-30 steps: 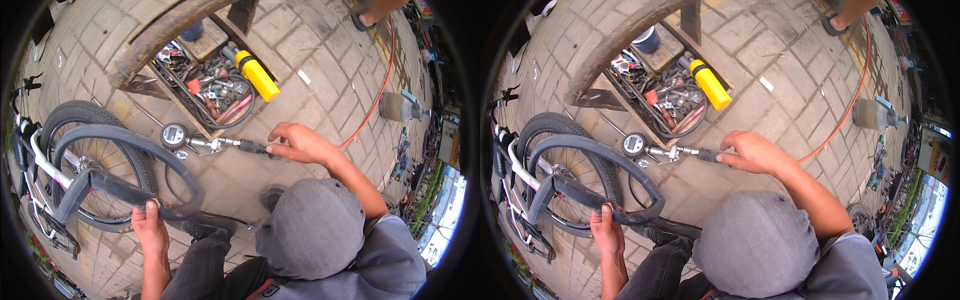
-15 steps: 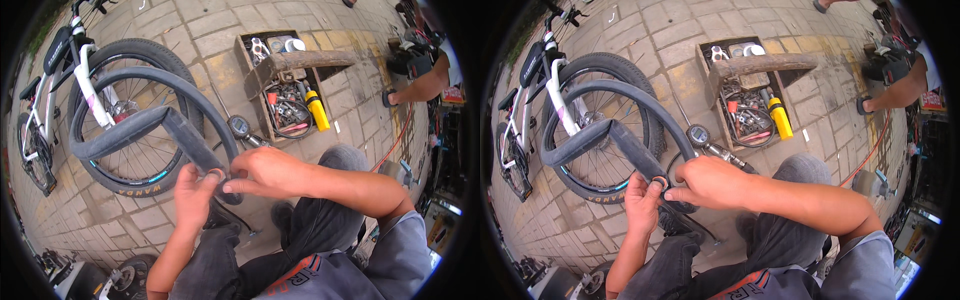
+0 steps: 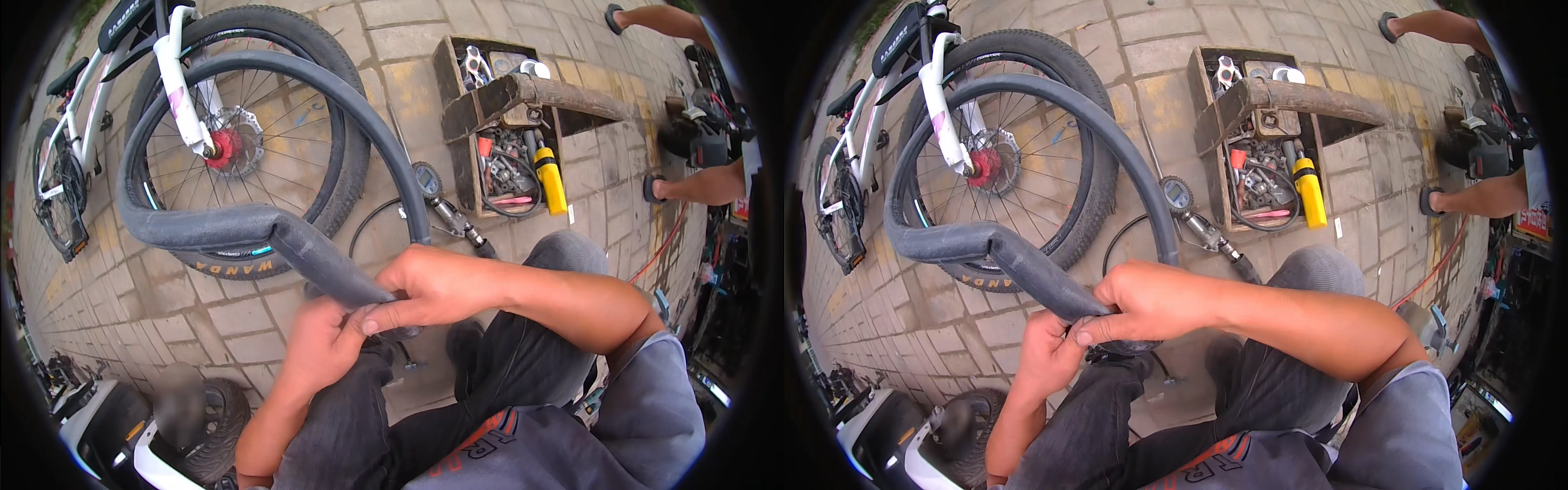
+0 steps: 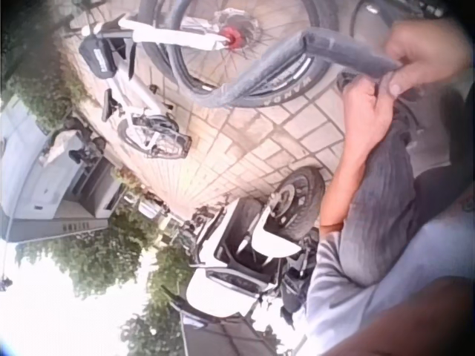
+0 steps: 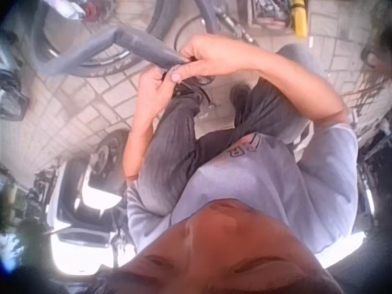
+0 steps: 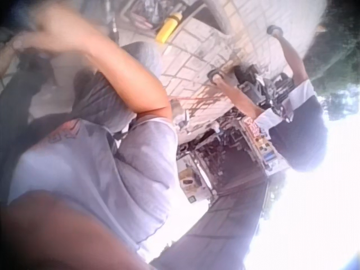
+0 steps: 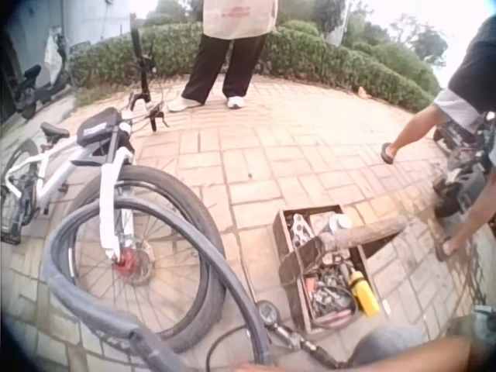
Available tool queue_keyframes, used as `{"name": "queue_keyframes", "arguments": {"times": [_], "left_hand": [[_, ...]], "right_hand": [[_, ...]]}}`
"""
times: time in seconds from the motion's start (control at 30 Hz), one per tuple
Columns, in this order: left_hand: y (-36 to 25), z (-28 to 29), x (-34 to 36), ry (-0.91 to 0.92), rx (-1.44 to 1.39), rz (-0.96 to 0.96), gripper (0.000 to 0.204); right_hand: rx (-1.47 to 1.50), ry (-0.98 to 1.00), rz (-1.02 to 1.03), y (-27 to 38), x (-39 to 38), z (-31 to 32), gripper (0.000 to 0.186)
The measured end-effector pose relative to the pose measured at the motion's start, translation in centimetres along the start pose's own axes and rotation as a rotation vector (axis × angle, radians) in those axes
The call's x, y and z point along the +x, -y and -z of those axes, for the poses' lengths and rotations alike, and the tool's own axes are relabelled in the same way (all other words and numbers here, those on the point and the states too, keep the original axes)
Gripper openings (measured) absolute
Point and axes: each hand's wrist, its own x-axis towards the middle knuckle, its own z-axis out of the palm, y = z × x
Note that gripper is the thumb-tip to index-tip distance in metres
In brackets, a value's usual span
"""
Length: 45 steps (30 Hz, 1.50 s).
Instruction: The person removes a bicycle inner tube, applies a patch to a puncture, inflates the tube, and reinstalls it into the tire. They then attach the tire to the wheel rim and use a pump to inflate the tire.
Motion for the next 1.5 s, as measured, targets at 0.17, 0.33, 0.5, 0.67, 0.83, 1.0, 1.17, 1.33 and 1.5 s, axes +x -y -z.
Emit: {"name": "queue_keyframes", "arguments": {"times": [0.17, 0.33, 0.5, 0.67, 0.83, 1.0, 1.17, 1.33, 1.5], "left_hand": [[-3.3, 0.3, 0.4, 0.158, -0.331, -0.044, 0.021], [-4.6, -0.3, -0.7, 0.153, -0.423, -0.114, 0.02], [-4.4, -0.7, -1.7, 0.123, -0.43, -0.164, 0.018], [-4.7, -0.6, -2.4, 0.065, -0.458, -0.116, 0.016], [-4.2, -0.4, -2.4, 0.06, -0.428, -0.137, 0.017], [-3.6, -1.2, -1.5, -0.005, -0.565, 0.032, 0.021], [-1.8, -1.4, -0.6, -0.144, -0.184, -0.009, 0.027], [-1.6, -1.2, -0.5, -0.123, 0.243, -0.073, 0.03], [-2.0, -1.4, -0.5, -0.073, 0.376, -0.294, 0.03]], "right_hand": [[0.636, 0.059, 0.082, -0.5, -1.4, -1.3, 0.034], [0.849, 0.042, 0.098, 1.2, -3.3, -2.6, 0.029], [0.94, -0.027, 0.046, 1.9, -4.5, -4.1, 0.027], [1.025, -0.179, 0.01, 3.5, -4.5, -4.9, 0.028], [0.96, -0.219, -0.024, 2.8, -4.9, -5.3, 0.029], [0.829, -0.243, -0.076, 1.1, -3.4, -4.3, 0.04], [0.74, -0.175, -0.132, -0.2, -2.9, -3.5, 0.035], [0.564, -0.246, -0.138, -0.1, -2.7, -3.3, 0.049], [0.184, 0.026, -0.14, 0.2, -2.4, -0.1, 0.051]]}}
